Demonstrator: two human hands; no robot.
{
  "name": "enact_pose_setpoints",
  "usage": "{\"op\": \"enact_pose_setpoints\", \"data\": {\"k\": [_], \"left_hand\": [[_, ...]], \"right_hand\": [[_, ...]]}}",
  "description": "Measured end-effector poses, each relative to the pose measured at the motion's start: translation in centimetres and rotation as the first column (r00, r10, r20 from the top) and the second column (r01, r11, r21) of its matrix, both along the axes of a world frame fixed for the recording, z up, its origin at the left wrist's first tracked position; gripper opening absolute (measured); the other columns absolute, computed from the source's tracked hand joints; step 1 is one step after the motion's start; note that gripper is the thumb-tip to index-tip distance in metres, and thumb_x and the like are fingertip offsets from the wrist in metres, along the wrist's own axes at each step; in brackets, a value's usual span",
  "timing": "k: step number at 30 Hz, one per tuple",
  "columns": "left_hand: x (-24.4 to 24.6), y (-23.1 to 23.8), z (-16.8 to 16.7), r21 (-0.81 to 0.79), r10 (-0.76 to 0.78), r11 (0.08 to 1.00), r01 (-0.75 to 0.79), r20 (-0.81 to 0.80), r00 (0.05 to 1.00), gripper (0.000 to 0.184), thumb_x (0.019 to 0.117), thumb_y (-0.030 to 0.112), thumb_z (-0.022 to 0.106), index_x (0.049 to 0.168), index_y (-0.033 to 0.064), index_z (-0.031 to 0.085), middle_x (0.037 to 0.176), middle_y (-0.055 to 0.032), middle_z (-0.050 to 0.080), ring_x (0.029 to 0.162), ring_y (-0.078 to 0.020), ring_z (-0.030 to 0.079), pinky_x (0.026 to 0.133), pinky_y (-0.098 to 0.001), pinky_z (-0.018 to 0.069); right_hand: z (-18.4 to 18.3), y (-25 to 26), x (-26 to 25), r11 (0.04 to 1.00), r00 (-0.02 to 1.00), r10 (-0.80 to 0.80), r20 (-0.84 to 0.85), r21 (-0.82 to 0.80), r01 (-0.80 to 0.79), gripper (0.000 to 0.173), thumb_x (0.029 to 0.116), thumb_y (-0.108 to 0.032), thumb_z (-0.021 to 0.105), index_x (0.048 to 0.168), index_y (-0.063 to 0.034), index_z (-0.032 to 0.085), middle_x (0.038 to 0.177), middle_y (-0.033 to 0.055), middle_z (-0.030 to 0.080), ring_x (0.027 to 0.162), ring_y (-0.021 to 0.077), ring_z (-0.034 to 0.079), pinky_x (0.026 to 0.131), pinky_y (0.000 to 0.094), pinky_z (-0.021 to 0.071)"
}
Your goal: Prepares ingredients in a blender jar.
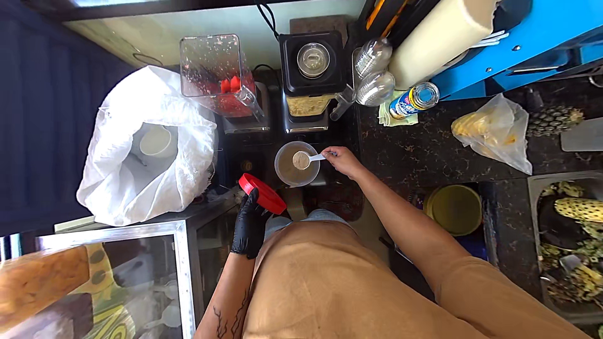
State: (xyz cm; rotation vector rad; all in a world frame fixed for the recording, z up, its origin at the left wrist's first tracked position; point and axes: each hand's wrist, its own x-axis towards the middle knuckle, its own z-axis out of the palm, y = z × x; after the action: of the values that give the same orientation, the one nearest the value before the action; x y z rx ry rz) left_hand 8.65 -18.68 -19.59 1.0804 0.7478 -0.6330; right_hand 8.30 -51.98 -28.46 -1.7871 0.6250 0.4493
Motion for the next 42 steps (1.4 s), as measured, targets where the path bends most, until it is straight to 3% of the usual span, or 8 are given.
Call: {"op": "enact_pose_setpoints", "data": {"k": [4, 9, 20, 24, 26, 29, 33, 42], "left_hand": [[0.1, -0.4, 0.3, 0.013, 0.003, 1.000, -0.003, 0.004, 1.000, 0.051, 0.1077, 0.033, 0.049, 0.153, 0.0137, 0.036, 0.136, -0.0189, 0.060, 0.119, -0.0344, 0.064, 0.094, -0.0539, 0.0559], [-0.1, -0.4, 0.8, 0.040, -0.001, 0.999, 0.000, 0.013, 1.000, 0.051, 0.1089, 0.031, 0.047, 0.154, 0.0131, 0.034, 0.138, -0.0184, 0.059, 0.120, -0.0340, 0.063, 0.095, -0.0538, 0.0554], [0.4, 1.3, 0.8, 0.012, 0.012, 1.000, -0.012, 0.011, 1.000, 0.053, 0.1078, 0.035, 0.049, 0.154, 0.0128, 0.036, 0.136, -0.0180, 0.060, 0.119, -0.0332, 0.064, 0.096, -0.0529, 0.0558], [1.0, 2.0, 0.8, 0.006, 0.018, 1.000, -0.018, 0.015, 1.000, 0.051, 0.1075, 0.036, 0.049, 0.152, 0.0128, 0.039, 0.134, -0.0175, 0.062, 0.118, -0.0330, 0.065, 0.095, -0.0530, 0.0558], [1.2, 2.6, 0.6, 0.000, 0.008, 1.000, -0.008, 0.023, 1.000, 0.051, 0.1074, 0.036, 0.049, 0.152, 0.0129, 0.040, 0.134, -0.0168, 0.062, 0.118, -0.0326, 0.065, 0.096, -0.0535, 0.0554], [1.6, 3.2, 0.2, 0.004, 0.000, 1.000, 0.000, 0.020, 1.000, 0.051, 0.1070, 0.037, 0.050, 0.151, 0.0128, 0.042, 0.134, -0.0165, 0.062, 0.117, -0.0322, 0.064, 0.096, -0.0539, 0.0550], [2.2, 3.5, 0.0, -0.001, -0.016, 1.000, 0.016, 0.016, 1.000, 0.052, 0.1072, 0.038, 0.049, 0.152, 0.0132, 0.040, 0.137, -0.0165, 0.061, 0.120, -0.0326, 0.064, 0.096, -0.0546, 0.0549], [2.6, 3.1, 0.1, 0.001, -0.034, 0.999, 0.034, 0.023, 0.999, 0.047, 0.1077, 0.036, 0.049, 0.148, 0.0110, 0.044, 0.134, -0.0158, 0.062, 0.119, -0.0319, 0.064, 0.096, -0.0533, 0.0552]], "right_hand": [[0.5, 0.1, 0.3, 0.996, 0.999, 0.021, 0.043, -0.082, -0.018, 0.025, 0.1061, -0.027, 0.059, 0.112, -0.0080, 0.074, 0.099, 0.0107, 0.070, 0.082, 0.0190, 0.063, 0.079, 0.0419, 0.0523], [0.6, 0.2, 0.2, 0.996, 0.999, 0.002, 0.053, -0.089, 0.002, 0.025, 0.1055, -0.026, 0.059, 0.114, -0.0068, 0.074, 0.101, 0.0128, 0.070, 0.083, 0.0215, 0.063, 0.079, 0.0446, 0.0524], [-0.4, 0.1, -1.1, 0.912, 0.972, -0.219, -0.080, 0.338, 0.233, 0.024, 0.1070, -0.025, 0.057, 0.122, -0.0085, 0.065, 0.070, -0.0025, 0.046, 0.049, 0.0044, 0.036, 0.046, 0.0203, 0.0338], [-0.6, 0.9, -1.1, 0.948, 0.974, -0.225, -0.008, 0.227, 0.221, 0.023, 0.1064, -0.028, 0.058, 0.119, -0.0100, 0.067, 0.069, -0.0007, 0.047, 0.048, 0.0057, 0.035, 0.046, 0.0223, 0.0332], [0.0, 1.3, -0.8, 0.989, 0.985, -0.151, 0.078, 0.018, 0.150, 0.025, 0.1060, -0.029, 0.059, 0.116, -0.0098, 0.071, 0.079, 0.0054, 0.060, 0.057, 0.0110, 0.046, 0.055, 0.0296, 0.0418], [0.9, 1.5, -0.4, 0.982, 0.988, -0.067, 0.143, -0.166, 0.090, 0.026, 0.1054, -0.027, 0.060, 0.114, -0.0077, 0.074, 0.107, 0.0120, 0.073, 0.098, 0.0207, 0.069, 0.092, 0.0447, 0.0548], [0.8, 1.5, -0.6, 0.977, 0.986, -0.057, 0.155, -0.196, 0.087, 0.025, 0.1052, -0.026, 0.060, 0.112, -0.0068, 0.075, 0.107, 0.0120, 0.073, 0.102, 0.0205, 0.069, 0.095, 0.0445, 0.0541], [0.3, 1.2, -1.4, 0.980, 0.978, -0.169, 0.124, -0.080, 0.180, 0.026, 0.1053, -0.028, 0.059, 0.115, -0.0073, 0.072, 0.087, 0.0083, 0.066, 0.062, 0.0137, 0.051, 0.060, 0.0343, 0.0468]]}}
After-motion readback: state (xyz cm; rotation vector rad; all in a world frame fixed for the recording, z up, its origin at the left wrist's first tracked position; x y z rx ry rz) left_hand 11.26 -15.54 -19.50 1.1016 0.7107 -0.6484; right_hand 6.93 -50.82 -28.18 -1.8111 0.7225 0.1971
